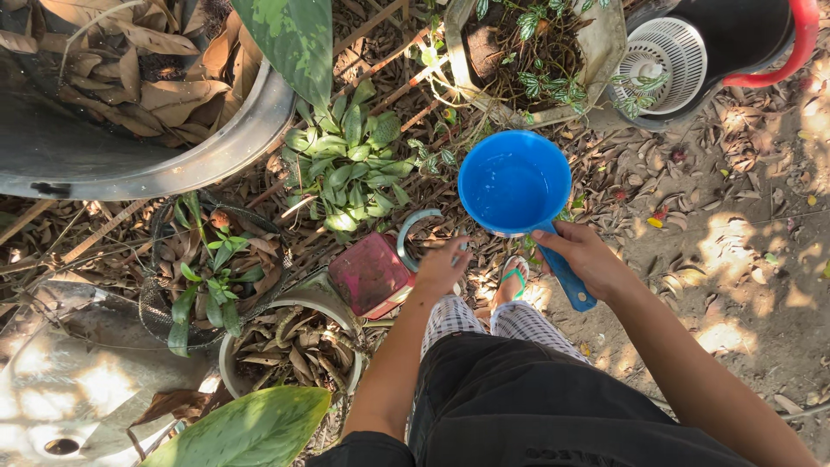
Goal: The person waters plants using a blue scoop, refills the scoop from a bucket, and picks up leaves by hand.
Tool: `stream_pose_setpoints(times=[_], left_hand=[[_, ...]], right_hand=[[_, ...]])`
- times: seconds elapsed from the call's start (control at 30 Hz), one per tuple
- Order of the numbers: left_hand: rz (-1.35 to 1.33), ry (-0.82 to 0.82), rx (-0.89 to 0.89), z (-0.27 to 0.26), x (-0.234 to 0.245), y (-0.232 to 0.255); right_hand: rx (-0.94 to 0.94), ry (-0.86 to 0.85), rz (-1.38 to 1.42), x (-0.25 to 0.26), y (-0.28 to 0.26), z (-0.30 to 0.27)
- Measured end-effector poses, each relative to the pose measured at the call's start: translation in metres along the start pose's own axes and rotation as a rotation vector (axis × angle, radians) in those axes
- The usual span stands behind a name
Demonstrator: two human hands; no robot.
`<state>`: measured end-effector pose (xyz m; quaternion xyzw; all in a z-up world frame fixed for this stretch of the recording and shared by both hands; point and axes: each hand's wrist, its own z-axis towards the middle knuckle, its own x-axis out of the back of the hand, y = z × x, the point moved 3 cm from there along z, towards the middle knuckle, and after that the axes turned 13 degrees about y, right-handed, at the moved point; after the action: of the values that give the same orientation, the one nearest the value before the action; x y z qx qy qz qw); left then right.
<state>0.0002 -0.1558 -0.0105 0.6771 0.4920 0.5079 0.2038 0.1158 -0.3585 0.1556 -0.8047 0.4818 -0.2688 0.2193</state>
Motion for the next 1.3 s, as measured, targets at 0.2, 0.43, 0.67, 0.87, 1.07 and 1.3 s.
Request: stream_pose_setpoints(times=[0.2,0.43,0.67,0.87,1.07,1.3], left_hand=[[0.138,0.778,0.081,0.004,0.083,-0.009],[0.045,1.123,-0.032,0.036,0.158,-0.034],[0.171,1.015,0.156,0.077,0.169,-0.087],[0.338,0.996,0.009,0.078,0.176,-0.085],[0.51,0.836,0.167,0.081,0.186,-0.084],[0.573,0.82,0.314,0.095,0.182,-0.091]], right_hand=[[-0.004,-0.017,0.02,-0.001,-0.002,-0.001],[-0.006,-0.007,0.007,-0.003,-0.003,-0.002],[-0.009,0.005,-0.032,-0.008,-0.004,-0.003],[0.016,-0.01,-0.017,-0.009,-0.005,-0.003],[-0.008,0.008,-0.015,-0.011,-0.007,-0.005],[-0.003,0.006,-0.047,-0.011,-0.008,-0.005]])
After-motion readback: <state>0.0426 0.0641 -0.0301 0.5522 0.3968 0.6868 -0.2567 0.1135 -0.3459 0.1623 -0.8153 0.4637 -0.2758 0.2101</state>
